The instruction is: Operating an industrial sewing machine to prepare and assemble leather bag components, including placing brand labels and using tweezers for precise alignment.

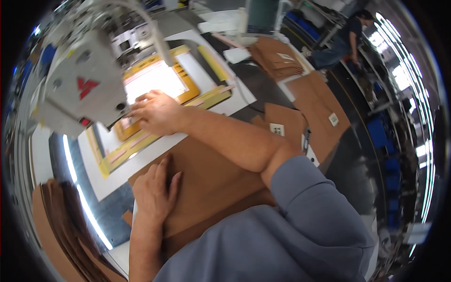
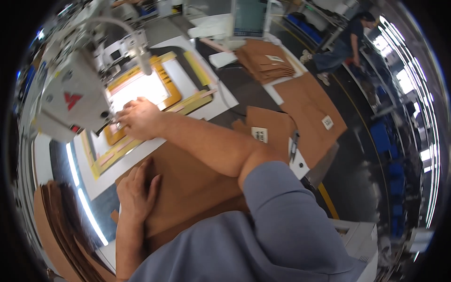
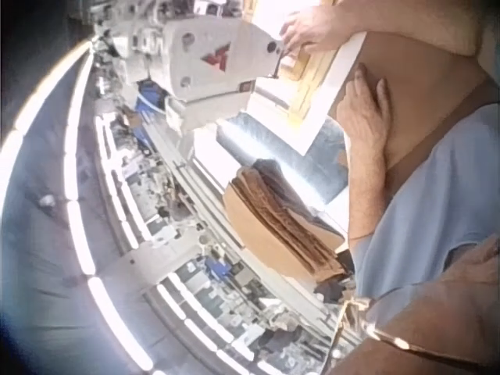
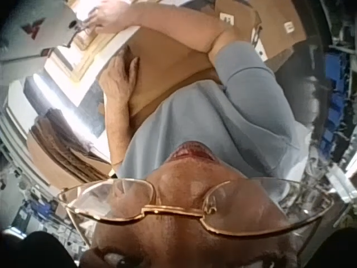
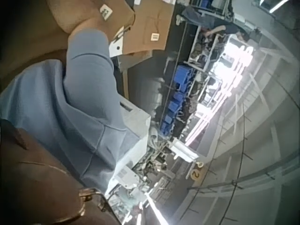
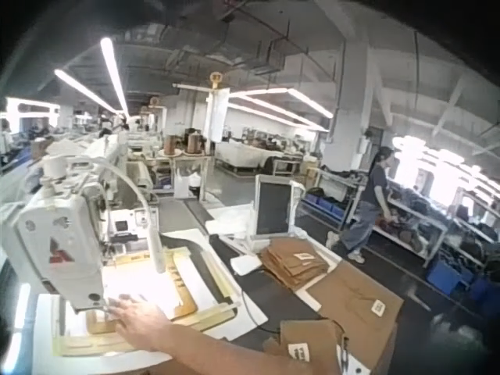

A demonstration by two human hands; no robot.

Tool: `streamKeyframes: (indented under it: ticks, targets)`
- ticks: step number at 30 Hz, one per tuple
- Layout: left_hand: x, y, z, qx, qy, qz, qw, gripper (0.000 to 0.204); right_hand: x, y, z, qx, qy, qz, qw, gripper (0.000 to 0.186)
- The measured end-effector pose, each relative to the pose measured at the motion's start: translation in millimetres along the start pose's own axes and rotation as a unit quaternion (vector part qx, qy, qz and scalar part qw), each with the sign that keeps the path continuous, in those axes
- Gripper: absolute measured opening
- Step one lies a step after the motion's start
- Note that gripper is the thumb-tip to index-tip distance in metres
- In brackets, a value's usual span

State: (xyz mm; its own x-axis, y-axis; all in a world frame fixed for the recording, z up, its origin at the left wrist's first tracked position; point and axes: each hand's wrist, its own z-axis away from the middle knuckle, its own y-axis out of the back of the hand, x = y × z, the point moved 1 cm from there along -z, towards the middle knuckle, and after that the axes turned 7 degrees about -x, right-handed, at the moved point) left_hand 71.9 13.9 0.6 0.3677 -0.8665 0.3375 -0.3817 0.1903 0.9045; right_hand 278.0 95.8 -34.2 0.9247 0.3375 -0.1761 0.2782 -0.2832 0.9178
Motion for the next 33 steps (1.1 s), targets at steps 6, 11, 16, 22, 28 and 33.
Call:
streamKeyframes:
  ticks: [6,11,16,22,28,33]
  targets:
    - [8.7,4.1,-4.5,-0.001,-0.014,0.001,1.000,0.048,5.6,9.2,3.8,0.028,0.038,0.014,0.999,0.040]
    - [5.4,5.2,-2.1,-0.027,0.018,0.004,0.999,0.046,-0.7,20.1,6.9,-0.072,0.027,-0.036,0.996,0.039]
    - [0.8,3.8,1.2,-0.021,0.015,-0.029,0.999,0.049,-2.8,28.2,10.6,-0.091,0.029,-0.036,0.995,0.041]
    - [-3.9,1.9,6.4,-0.004,-0.006,-0.014,1.000,0.046,-6.6,22.9,9.7,-0.086,0.017,-0.067,0.994,0.040]
    - [-4.8,-1.0,6.9,0.003,-0.015,-0.009,1.000,0.046,-7.2,25.3,18.3,-0.040,0.015,-0.015,0.999,0.034]
    - [-3.8,-2.9,12.0,0.007,-0.014,-0.004,1.000,0.046,-15.0,28.2,23.5,-0.037,0.018,-0.016,0.999,0.040]
